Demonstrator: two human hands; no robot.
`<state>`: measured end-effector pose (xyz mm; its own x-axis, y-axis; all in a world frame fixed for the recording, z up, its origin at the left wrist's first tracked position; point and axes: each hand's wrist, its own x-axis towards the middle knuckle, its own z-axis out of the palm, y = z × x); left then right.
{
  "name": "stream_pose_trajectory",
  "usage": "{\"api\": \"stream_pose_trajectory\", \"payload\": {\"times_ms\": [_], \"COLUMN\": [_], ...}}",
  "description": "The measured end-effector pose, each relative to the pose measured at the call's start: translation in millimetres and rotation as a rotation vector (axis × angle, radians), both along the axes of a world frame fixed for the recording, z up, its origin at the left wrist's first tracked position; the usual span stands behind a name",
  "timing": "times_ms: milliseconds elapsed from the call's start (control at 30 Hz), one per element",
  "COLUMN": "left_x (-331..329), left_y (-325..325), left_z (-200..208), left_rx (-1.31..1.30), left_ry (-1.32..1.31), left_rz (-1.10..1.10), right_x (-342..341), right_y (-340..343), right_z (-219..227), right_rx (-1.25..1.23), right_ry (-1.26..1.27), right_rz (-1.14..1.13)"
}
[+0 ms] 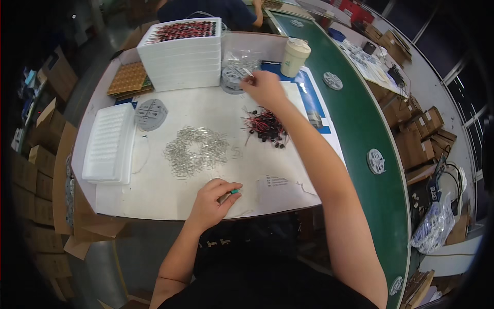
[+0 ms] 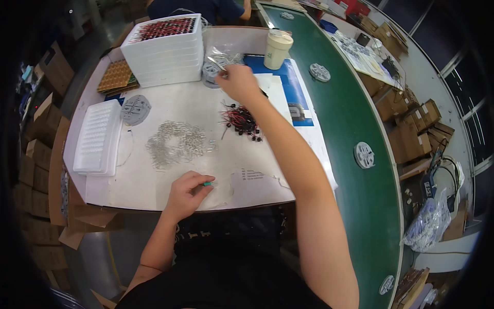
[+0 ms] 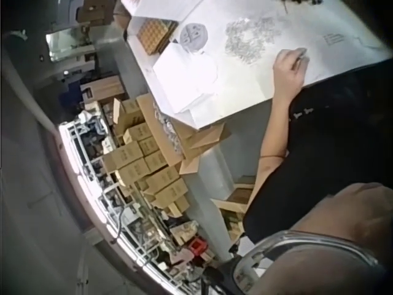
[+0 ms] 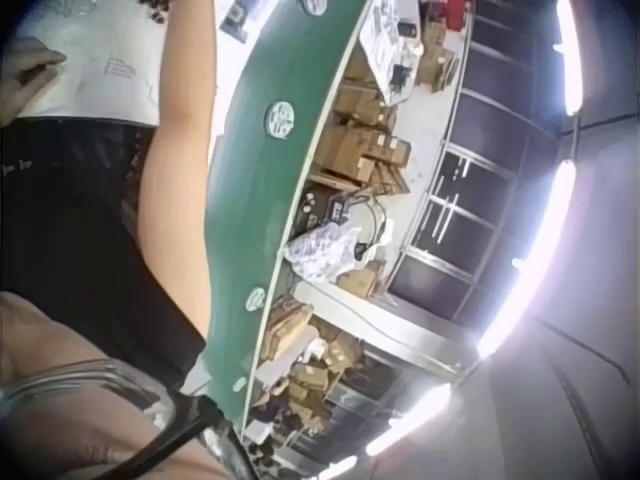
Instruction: Assembling small electronic components and wiring into circular plastic housings at a factory workbench.
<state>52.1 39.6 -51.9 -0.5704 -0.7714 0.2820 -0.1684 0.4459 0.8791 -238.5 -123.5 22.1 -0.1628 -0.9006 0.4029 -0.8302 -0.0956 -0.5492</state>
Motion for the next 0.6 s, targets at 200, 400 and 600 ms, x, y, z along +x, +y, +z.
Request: {"api": "stream_pose_trajectory", "payload": {"times_ms": [200,400,600], "left_x": [-5,3,12], "left_y": [3,4,-5], "left_z": [-1,-1,-7], "left_rx": [-0.059,-0.04,-0.139], "left_ry": [0.047,0.137,0.281], "left_rz": [0.027,0.099,0.23], "right_x": [20,-1,1], "right_y": [-88,9,204], "right_z": [-40,17,19], "right_rx": [0.141,0.025,0.231], "right_ry": [0.207,-0.12,0.031], "right_rz": [-0.305,-0.09,0.47]}}
